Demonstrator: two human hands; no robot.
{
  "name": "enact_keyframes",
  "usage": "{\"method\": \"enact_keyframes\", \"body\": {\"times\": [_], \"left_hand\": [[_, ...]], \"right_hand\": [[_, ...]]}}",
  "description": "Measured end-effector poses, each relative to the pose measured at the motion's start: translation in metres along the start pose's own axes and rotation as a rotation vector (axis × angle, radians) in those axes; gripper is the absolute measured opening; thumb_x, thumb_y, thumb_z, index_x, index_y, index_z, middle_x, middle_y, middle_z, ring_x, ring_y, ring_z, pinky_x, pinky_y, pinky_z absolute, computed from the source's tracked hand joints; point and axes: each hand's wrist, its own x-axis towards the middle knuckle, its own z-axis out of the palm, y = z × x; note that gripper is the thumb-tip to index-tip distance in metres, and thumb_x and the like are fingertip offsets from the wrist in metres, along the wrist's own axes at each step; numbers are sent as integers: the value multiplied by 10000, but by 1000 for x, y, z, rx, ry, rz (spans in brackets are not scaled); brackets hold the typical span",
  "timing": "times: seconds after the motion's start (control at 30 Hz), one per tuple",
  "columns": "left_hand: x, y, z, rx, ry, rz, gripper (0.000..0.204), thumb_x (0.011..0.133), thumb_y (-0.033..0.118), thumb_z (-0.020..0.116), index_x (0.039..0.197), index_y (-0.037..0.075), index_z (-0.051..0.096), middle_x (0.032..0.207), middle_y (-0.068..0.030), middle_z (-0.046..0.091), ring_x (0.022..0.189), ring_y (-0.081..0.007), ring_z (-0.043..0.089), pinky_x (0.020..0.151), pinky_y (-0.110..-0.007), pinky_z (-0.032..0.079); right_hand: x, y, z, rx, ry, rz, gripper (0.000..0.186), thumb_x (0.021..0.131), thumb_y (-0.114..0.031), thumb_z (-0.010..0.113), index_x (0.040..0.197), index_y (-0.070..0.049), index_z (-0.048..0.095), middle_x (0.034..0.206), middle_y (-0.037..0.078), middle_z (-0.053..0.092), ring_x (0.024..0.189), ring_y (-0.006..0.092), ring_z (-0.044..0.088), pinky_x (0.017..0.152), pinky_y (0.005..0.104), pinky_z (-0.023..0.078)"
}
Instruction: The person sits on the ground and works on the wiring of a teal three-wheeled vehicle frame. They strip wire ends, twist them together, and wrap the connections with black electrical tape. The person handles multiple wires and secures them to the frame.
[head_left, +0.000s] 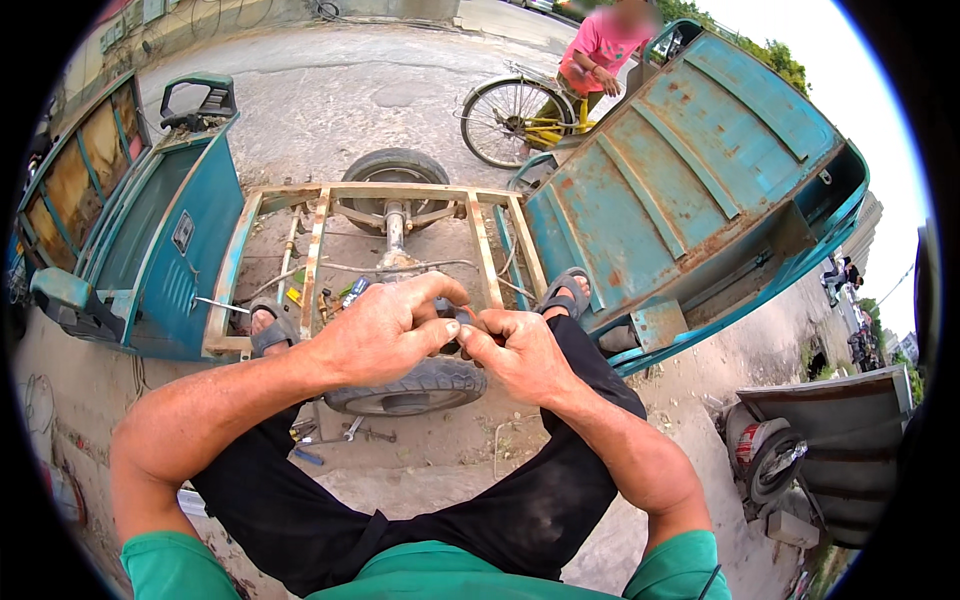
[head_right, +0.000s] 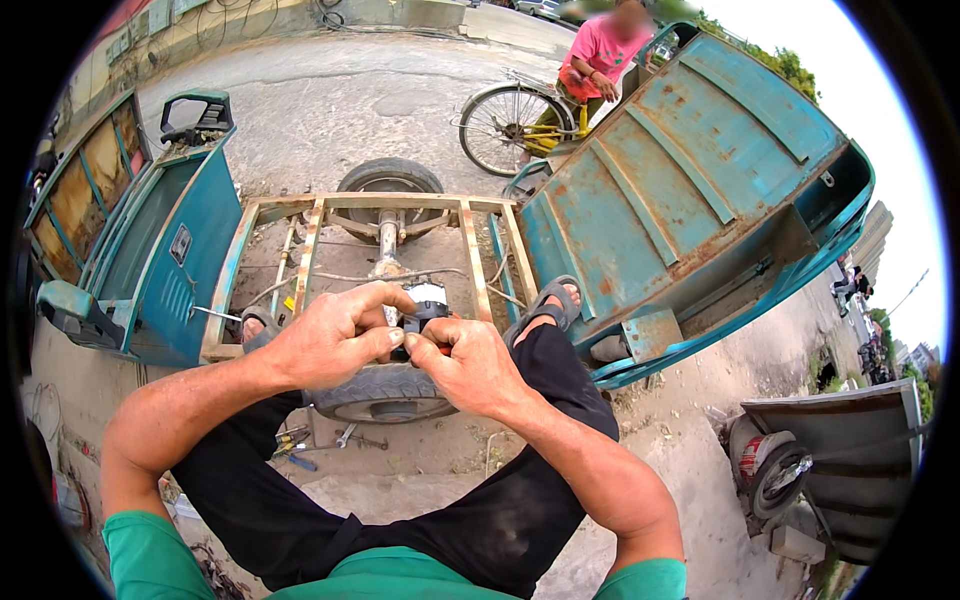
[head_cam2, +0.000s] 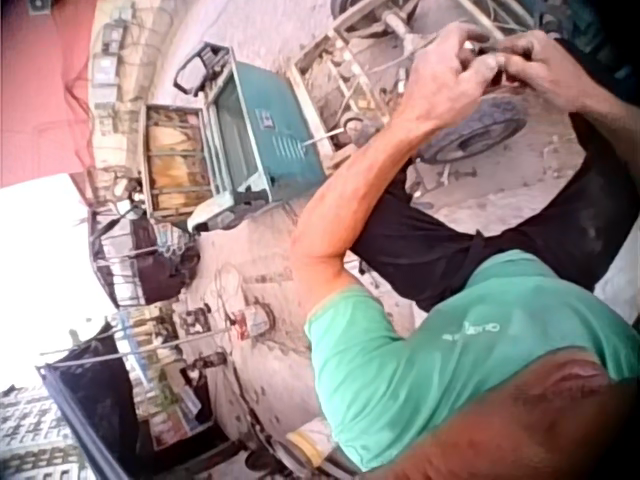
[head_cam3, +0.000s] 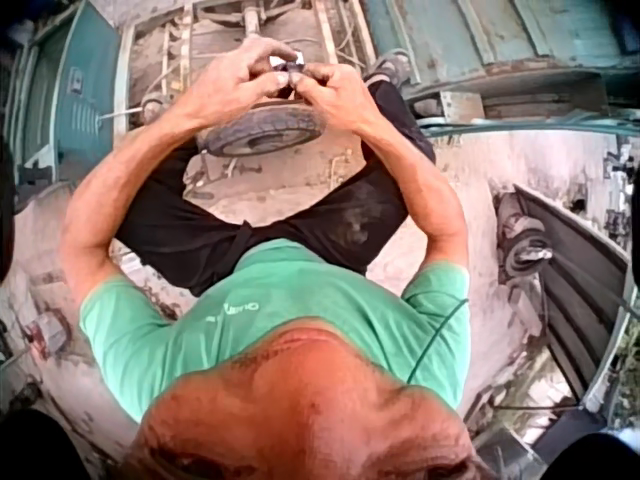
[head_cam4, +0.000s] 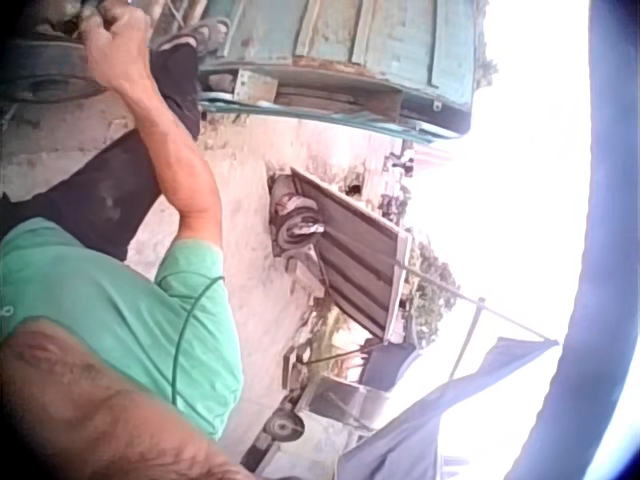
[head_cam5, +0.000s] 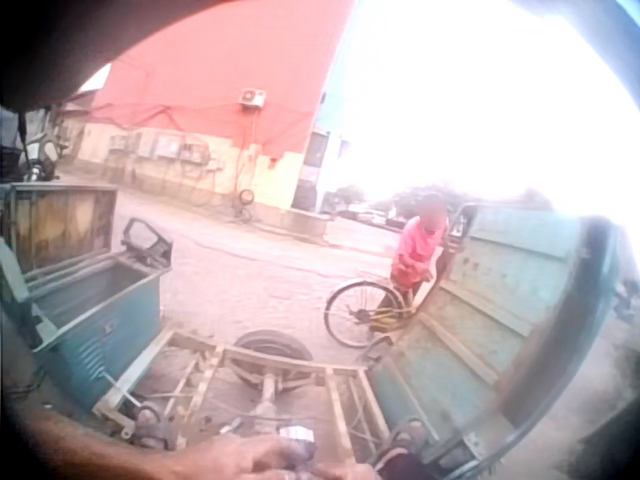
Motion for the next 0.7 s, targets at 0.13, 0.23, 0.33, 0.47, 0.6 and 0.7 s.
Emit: {"method": "enact_keyframes", "body": {"times": [0.13, 0.23, 0.33, 0.47, 0.6, 0.7], "left_hand": [[-5, -4, -1, 173, -31, 280, 433, 836, 40, 674, 1262, 44, 603, 942, -148, 679, 788, -272, 679, 711, -413, 534], [-3, -14, -1, 350, -16, 441, 464, 778, -5, 676, 1235, 54, 621, 1022, -153, 643, 847, -366, 676, 743, -462, 544], [-3, -19, 4, 527, 102, 588, 405, 801, 21, 682, 1195, 87, 616, 946, -113, 588, 798, -335, 676, 649, -433, 559], [1, -16, 3, 627, 183, 737, 311, 808, 78, 711, 1109, 114, 643, 945, -78, 602, 797, -263, 691, 581, -375, 566], [3, -14, 6, 574, 203, 805, 246, 801, 81, 716, 1037, 95, 651, 1006, -79, 633, 823, -249, 699, 601, -357, 577], [3, -11, 9, 596, 168, 807, 235, 792, 64, 712, 1015, 79, 642, 1018, -89, 639, 829, -253, 699, 610, -354, 580]], "right_hand": [[5, 2, -5, 221, -124, 142, 373, 965, -287, 642, 790, 36, 706, 709, 68, 660, 658, 120, 582, 597, 321, 458], [3, -3, -8, 389, -204, 319, 297, 994, -268, 604, 895, -4, 697, 785, 27, 652, 664, 83, 539, 586, 260, 433], [4, 2, -7, 527, -268, 315, 290, 1032, -271, 548, 933, -25, 666, 799, 13, 612, 681, 91, 527, 578, 268, 424], [4, 5, -9, 495, -255, 332, 343, 1056, -310, 537, 895, -30, 653, 757, 3, 592, 670, 86, 515, 579, 257, 405], [1, 1, -11, 466, -253, 241, 380, 1069, -349, 526, 894, -36, 652, 706, -10, 560, 648, 84, 494, 575, 260, 388], [1, 2, -12, 426, -263, 261, 388, 1072, -361, 519, 900, -39, 650, 719, -11, 555, 657, 83, 490, 588, 264, 394]]}}
